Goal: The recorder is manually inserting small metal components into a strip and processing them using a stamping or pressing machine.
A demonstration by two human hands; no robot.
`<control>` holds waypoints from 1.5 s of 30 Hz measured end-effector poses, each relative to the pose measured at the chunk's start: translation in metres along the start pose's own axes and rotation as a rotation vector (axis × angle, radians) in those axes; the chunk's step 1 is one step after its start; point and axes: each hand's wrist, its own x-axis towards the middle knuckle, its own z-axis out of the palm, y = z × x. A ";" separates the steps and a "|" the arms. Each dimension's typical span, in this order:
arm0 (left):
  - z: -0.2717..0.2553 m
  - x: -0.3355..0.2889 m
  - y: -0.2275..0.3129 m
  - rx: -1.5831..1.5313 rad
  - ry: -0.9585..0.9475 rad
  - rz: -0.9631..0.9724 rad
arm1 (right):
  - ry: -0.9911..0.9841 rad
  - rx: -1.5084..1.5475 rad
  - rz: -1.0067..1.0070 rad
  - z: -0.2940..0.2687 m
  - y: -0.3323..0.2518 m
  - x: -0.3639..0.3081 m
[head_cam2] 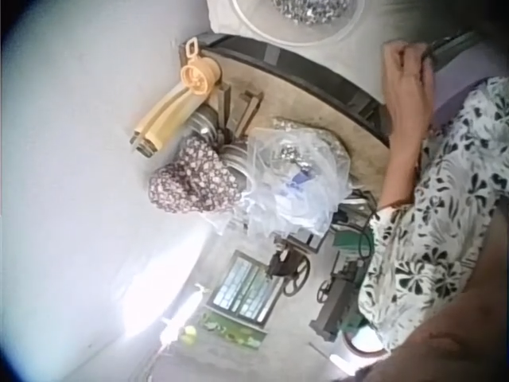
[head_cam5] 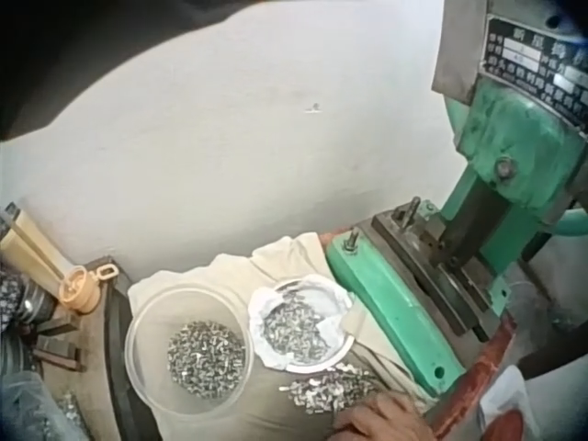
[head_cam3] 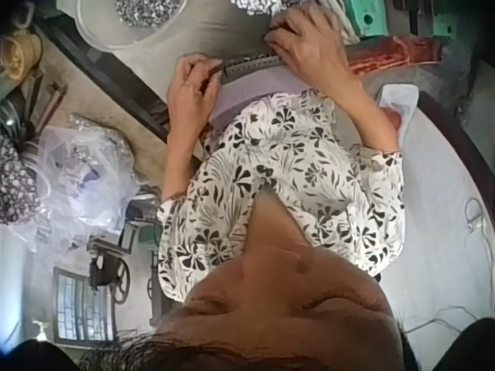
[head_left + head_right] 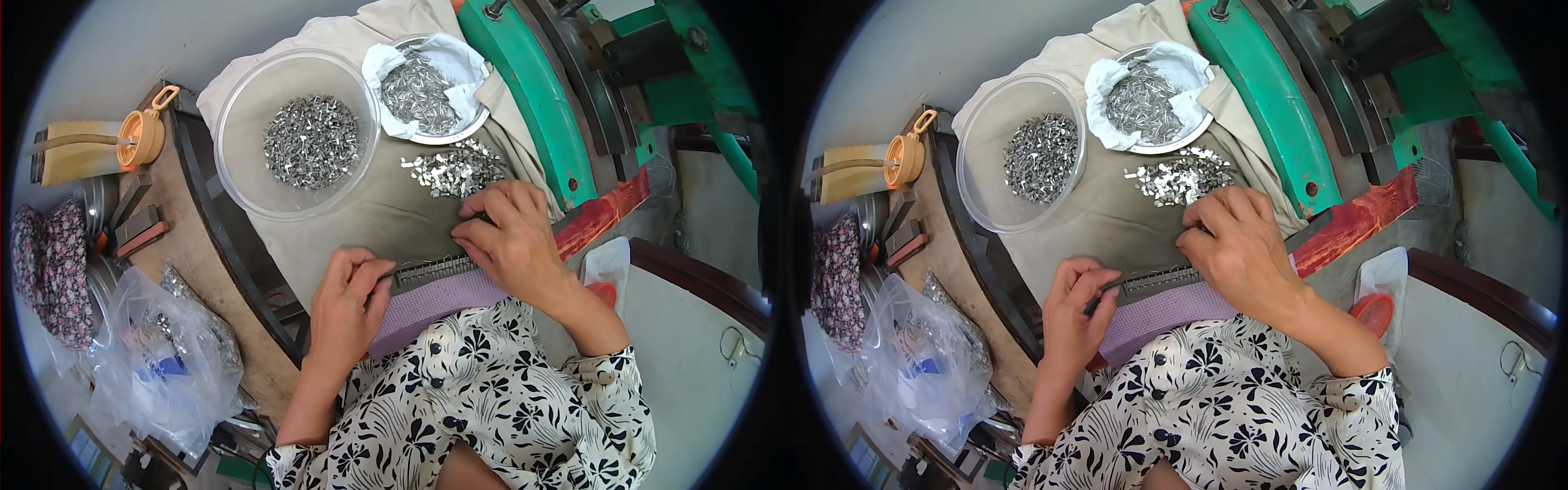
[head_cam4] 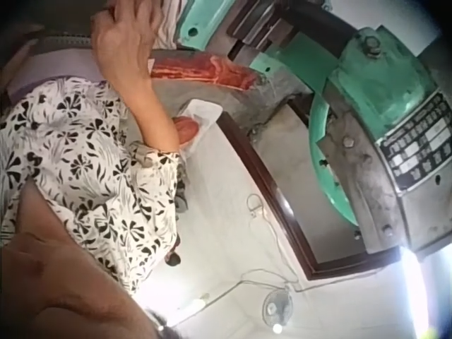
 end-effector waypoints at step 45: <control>0.010 -0.010 -0.006 0.035 0.047 0.064 | -0.020 -0.037 0.065 -0.022 0.006 -0.043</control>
